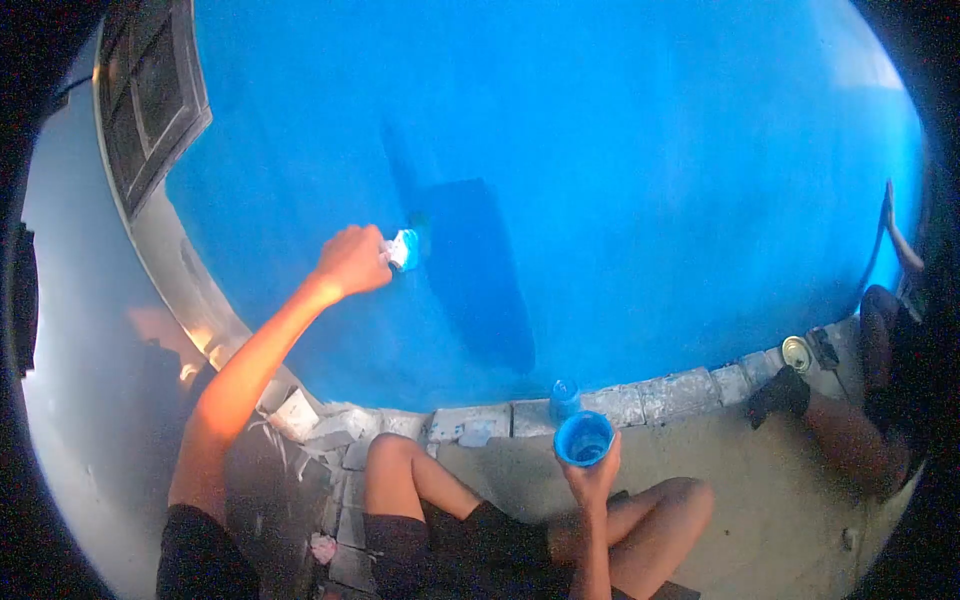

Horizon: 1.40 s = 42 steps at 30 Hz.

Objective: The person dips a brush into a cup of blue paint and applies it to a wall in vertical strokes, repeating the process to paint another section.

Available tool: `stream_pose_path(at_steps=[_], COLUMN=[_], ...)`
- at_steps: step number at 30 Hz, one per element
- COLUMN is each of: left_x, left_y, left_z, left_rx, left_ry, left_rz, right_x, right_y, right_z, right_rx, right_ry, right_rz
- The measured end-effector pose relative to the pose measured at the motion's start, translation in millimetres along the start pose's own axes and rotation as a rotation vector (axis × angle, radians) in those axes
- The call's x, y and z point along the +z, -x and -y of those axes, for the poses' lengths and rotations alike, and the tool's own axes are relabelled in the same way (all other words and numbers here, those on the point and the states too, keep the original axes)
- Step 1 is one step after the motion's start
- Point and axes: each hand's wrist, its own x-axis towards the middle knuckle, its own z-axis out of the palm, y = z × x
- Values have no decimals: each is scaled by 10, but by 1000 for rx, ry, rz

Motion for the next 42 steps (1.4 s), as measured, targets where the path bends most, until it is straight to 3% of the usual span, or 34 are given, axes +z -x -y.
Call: stream_pose_path(at_steps=[4,6,8,11,12,14,23,26,28,29,33,37,42], left_x=[-456,-728,-1166,-1140,-1017,-508,-248,-800,-1001,-1027,-621,-245,-46], left_y=[-84,-329,-480,-660,-643,-504,-46,-256,-413,-477,-542,-192,16], left_z=[137,318,286,197,174,18,-45,147,191,168,105,-157,-45], left_rx=[-38,-52,-41,-94,-41,-27,-6,6,-26,-25,-1,-1,-18], left_ry=[73,34,63,37,34,8,43,127,117,154,87,44,34], left_rz=[113,-178,-308,-452,-352,-507,-7,-4,-306,-471,-490,-320,-41], right_x=[28,42,59,72,72,58,7,-10,-23,-17,-9,-21,-37], right_y=[23,13,-9,-26,-36,-39,5,-8,-3,-3,-41,-38,28], right_z=[-33,-18,24,6,19,3,23,43,72,38,-23,-8,52], right_rx=[12,20,18,0,0,5,-6,-23,-13,-18,-24,20,3], right_ry=[-71,-83,-89,-68,-74,-61,-57,-54,-20,-18,-25,-9,-34], right_rz=[7,17,21,19,16,14,34,-1,-19,-20,-23,-19,-6])
